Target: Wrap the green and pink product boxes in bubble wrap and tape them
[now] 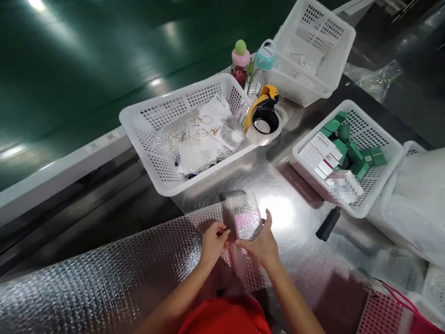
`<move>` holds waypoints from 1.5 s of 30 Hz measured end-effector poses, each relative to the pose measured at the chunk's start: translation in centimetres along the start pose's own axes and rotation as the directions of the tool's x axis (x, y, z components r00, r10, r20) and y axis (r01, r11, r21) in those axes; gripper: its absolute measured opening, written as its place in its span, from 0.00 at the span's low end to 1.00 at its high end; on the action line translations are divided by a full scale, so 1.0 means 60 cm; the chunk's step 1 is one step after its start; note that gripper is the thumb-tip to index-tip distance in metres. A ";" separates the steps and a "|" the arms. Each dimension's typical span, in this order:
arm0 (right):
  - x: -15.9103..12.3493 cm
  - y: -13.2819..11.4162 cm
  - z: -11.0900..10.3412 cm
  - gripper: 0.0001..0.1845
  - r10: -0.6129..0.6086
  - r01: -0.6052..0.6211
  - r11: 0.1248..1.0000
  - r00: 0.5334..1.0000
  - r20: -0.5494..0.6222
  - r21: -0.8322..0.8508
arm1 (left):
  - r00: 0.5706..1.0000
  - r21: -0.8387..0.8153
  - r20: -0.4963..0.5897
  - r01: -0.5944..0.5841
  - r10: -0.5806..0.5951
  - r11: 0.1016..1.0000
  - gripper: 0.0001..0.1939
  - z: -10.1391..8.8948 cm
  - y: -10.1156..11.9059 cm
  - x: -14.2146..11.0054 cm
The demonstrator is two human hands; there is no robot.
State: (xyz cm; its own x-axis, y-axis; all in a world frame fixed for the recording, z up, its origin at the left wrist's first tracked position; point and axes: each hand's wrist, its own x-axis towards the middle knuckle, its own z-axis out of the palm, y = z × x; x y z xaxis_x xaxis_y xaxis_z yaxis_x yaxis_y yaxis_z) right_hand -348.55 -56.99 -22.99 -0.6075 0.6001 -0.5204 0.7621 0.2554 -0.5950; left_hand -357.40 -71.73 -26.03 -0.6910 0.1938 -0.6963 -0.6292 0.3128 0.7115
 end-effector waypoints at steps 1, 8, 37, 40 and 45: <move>-0.014 -0.008 0.025 0.68 -0.034 0.027 0.996 0.996 -0.079 -0.083 | 0.999 -0.033 0.033 0.026 -0.025 0.999 0.20 -0.016 0.002 -0.006; -0.100 -0.063 0.155 0.33 -0.300 0.183 0.856 0.938 -0.176 -0.484 | 0.996 0.035 0.069 -0.062 0.060 0.997 0.20 -0.067 0.011 -0.031; -0.005 0.039 0.044 0.32 -0.418 -0.106 0.711 0.731 -0.539 -0.696 | 0.708 0.742 0.627 -0.670 0.325 0.027 0.42 0.032 -0.025 0.004; -0.028 0.036 0.100 0.26 -0.424 -0.042 0.723 0.762 -0.490 -0.690 | 0.720 0.749 0.630 -0.662 0.290 0.014 0.36 0.032 -0.020 0.002; -0.037 0.026 0.077 0.26 -0.406 0.020 0.771 0.786 -0.466 -0.637 | 0.679 0.716 0.678 -0.696 0.284 -0.045 0.39 0.017 -0.008 -0.001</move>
State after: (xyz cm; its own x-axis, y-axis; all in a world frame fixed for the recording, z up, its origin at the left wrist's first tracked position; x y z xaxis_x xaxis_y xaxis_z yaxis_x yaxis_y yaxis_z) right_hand -347.04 -61.42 -25.60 -0.6822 0.7215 0.1181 0.7179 0.6917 -0.0789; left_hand -356.69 -70.94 -26.43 -0.4064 0.8502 -0.3346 0.7645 0.5170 0.3852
